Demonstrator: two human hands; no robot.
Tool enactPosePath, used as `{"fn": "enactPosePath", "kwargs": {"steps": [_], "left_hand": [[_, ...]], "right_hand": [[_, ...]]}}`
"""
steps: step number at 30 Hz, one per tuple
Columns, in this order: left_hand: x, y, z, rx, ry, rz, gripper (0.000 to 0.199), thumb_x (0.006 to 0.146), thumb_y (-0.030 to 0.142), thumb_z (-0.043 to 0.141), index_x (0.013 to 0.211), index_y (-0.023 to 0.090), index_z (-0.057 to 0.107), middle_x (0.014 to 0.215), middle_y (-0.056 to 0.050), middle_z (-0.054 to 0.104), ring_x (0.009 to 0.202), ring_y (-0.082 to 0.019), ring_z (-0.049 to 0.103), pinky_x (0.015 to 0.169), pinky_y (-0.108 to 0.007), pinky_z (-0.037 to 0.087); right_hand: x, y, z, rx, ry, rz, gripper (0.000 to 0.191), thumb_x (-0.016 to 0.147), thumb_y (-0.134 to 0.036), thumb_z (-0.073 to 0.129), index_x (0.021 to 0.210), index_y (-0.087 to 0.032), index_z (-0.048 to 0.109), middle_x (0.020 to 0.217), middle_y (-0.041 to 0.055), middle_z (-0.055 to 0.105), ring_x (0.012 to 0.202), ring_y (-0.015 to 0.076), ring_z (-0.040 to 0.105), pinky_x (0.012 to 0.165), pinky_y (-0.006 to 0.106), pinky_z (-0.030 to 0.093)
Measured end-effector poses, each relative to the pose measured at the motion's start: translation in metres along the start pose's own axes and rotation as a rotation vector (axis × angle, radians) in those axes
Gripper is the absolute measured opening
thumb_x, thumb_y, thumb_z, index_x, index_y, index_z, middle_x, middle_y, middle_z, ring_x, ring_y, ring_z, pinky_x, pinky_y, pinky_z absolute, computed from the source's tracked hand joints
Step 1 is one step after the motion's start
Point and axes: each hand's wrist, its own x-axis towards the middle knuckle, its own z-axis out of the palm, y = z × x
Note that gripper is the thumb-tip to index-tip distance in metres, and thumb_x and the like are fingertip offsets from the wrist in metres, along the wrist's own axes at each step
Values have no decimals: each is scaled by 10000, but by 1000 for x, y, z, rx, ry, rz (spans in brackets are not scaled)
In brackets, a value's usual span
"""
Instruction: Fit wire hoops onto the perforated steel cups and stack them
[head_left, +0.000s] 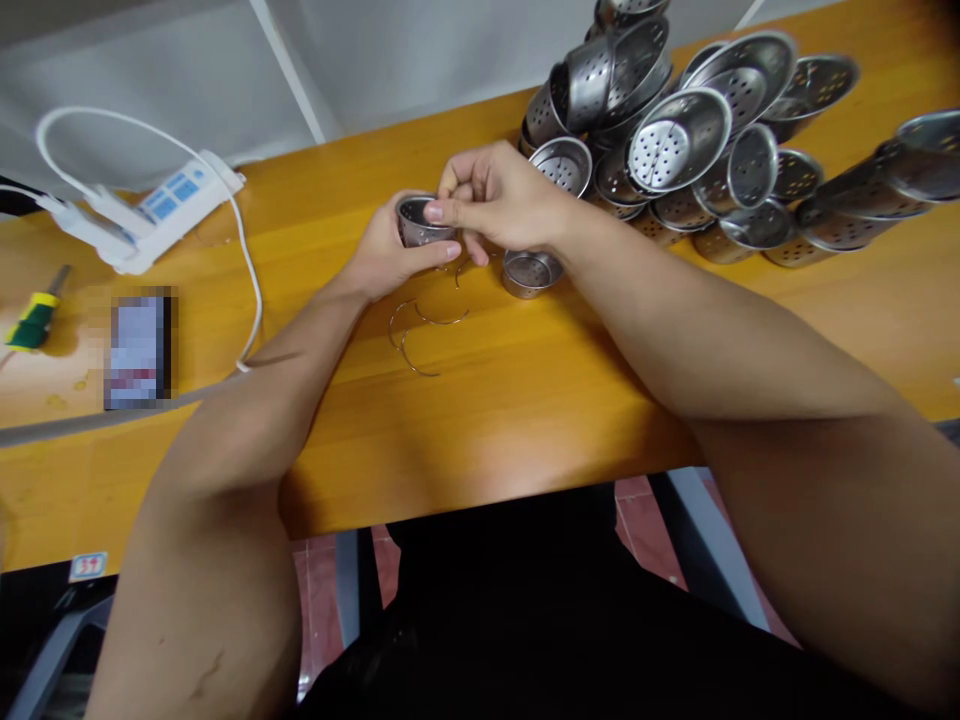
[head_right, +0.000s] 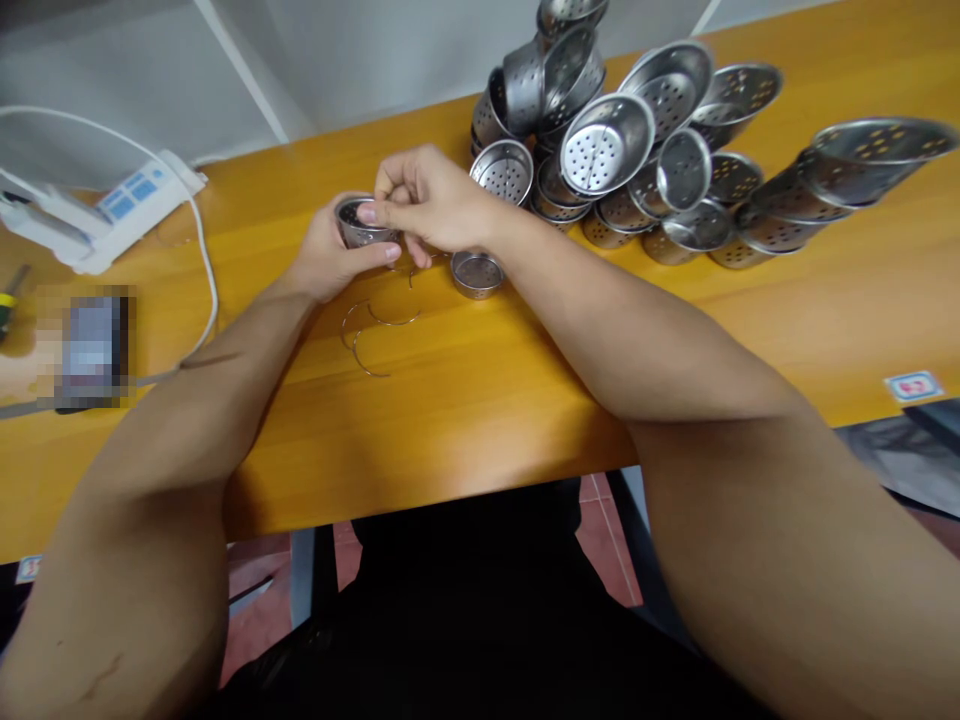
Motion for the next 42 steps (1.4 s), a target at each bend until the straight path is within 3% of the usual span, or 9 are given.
{"fn": "enactPosePath", "kwargs": {"steps": [6, 10, 16, 23, 29, 38, 42], "left_hand": [[-2, 4, 0, -13, -18, -10, 763, 676, 695, 1269, 1170, 378, 782, 1187, -28, 931, 1088, -332, 882, 993, -597, 783], [-5, 10, 1, 12, -40, -20, 716, 750, 712, 1228, 1179, 368, 770, 1158, -34, 905, 1105, -329, 877, 1003, -589, 765], [-3, 10, 2, -51, -47, -36, 755, 672, 694, 1250, 1171, 388, 772, 1105, -10, 896, 959, -312, 849, 933, -608, 754], [2, 4, -2, 44, 28, 33, 730, 622, 600, 1275, 1117, 378, 786, 1199, -24, 922, 1152, -362, 855, 1106, -650, 748], [-4, 18, -2, 126, 20, -20, 675, 742, 602, 1225, 1185, 355, 780, 1257, -53, 918, 1276, -390, 873, 1183, -656, 755], [-8, 17, -5, 121, 9, -32, 725, 745, 514, 1236, 1267, 345, 762, 1324, -64, 918, 1295, -372, 875, 1184, -608, 751], [-8, 16, -5, 107, -9, -22, 746, 754, 527, 1231, 1295, 340, 753, 1337, -77, 910, 1312, -376, 877, 1187, -609, 750]], "right_hand": [[-2, -3, 2, -11, 22, 25, 657, 891, -726, 1206, 909, -323, 686, 642, -43, 761, 528, 185, 672, 568, 340, 343], [0, 2, -1, 0, -8, -10, 716, 820, -846, 1183, 926, -333, 695, 646, -54, 763, 529, 186, 655, 579, 344, 349], [0, 4, 2, 21, 13, -20, 860, 665, -1031, 1142, 903, -348, 678, 669, -54, 773, 539, 202, 649, 573, 361, 369], [0, 6, 5, 35, 1, -69, 831, 740, -1003, 1152, 946, -336, 701, 693, -55, 785, 518, 178, 657, 538, 365, 362], [1, 11, -1, 63, -50, -105, 820, 803, -983, 1191, 967, -328, 727, 711, -53, 793, 554, 194, 707, 494, 356, 425], [4, 14, -1, 7, -98, -141, 927, 752, -1169, 1081, 973, -339, 730, 724, -54, 813, 563, 197, 710, 494, 360, 437], [4, 14, -2, -2, -99, -123, 910, 766, -1145, 1094, 983, -341, 727, 739, -52, 820, 575, 205, 711, 520, 372, 458]]}}
